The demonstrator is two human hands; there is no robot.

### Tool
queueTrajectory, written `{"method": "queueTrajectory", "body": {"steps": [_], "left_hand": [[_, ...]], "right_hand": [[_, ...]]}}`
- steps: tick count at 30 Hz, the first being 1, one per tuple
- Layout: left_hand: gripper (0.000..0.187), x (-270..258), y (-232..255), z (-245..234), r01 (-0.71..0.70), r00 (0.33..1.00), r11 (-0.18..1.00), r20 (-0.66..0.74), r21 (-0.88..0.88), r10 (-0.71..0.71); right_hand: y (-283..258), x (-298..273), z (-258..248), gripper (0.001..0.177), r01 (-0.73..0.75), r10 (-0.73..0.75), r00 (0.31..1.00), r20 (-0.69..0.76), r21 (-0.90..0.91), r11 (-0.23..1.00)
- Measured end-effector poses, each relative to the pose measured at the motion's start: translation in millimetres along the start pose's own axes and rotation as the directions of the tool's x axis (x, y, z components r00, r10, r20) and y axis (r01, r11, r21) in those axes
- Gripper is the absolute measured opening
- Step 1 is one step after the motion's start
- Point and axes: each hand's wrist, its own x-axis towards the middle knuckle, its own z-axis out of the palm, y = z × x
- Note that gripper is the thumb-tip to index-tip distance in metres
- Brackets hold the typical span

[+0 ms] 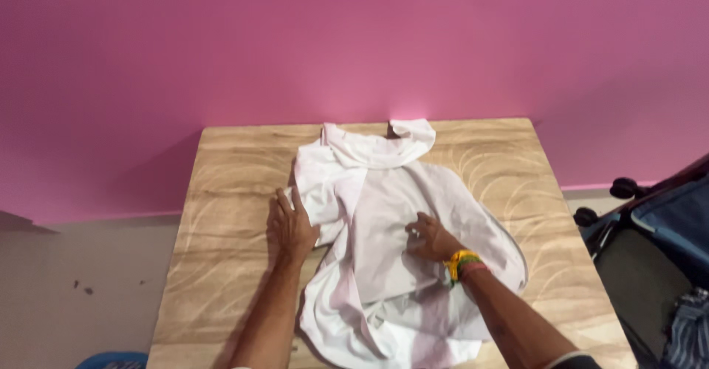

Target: The person folds a white shirt on a wooden table by smoothing the fabric and folding the sleeves inward across the garment body.

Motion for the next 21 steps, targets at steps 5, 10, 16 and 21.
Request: {"method": "queueTrajectory", "body": {"steps": [5, 10, 16, 21], "left_hand": [[0.102, -27.0, 10.6, 8.4, 0.348, 0.908, 0.923, -0.185, -0.166, -0.376], [0.098, -28.7, -14.9, 29.7, 0.562, 0.763, 0.728, -0.094, -0.392, -0.639], [0.061, -26.4, -45.6, 52.6, 0.4, 0.916, 0.872, 0.106, -0.282, -0.386], [0.061, -13.5, -83.7, 56.0, 0.198, 0.967, 0.74, 0.252, -0.643, -0.04]], "right_hand": [[-11.2, 19.9, -9.9, 0.056, -0.341, 0.325, 0.929, 0.178, 0.063, 0.938], [-83.4, 25.1, -8.1, 0.074, -0.407, 0.366, 0.893, 0.261, 0.124, 0.905], [-110.2, 2.2, 15.2, 0.077, -0.108, 0.113, 0.992, 0.051, -0.091, 0.99], [-121.7, -2.3, -0.4, 0.02, -0.371, 0.376, 0.926, 0.044, -0.091, 0.924]]}}
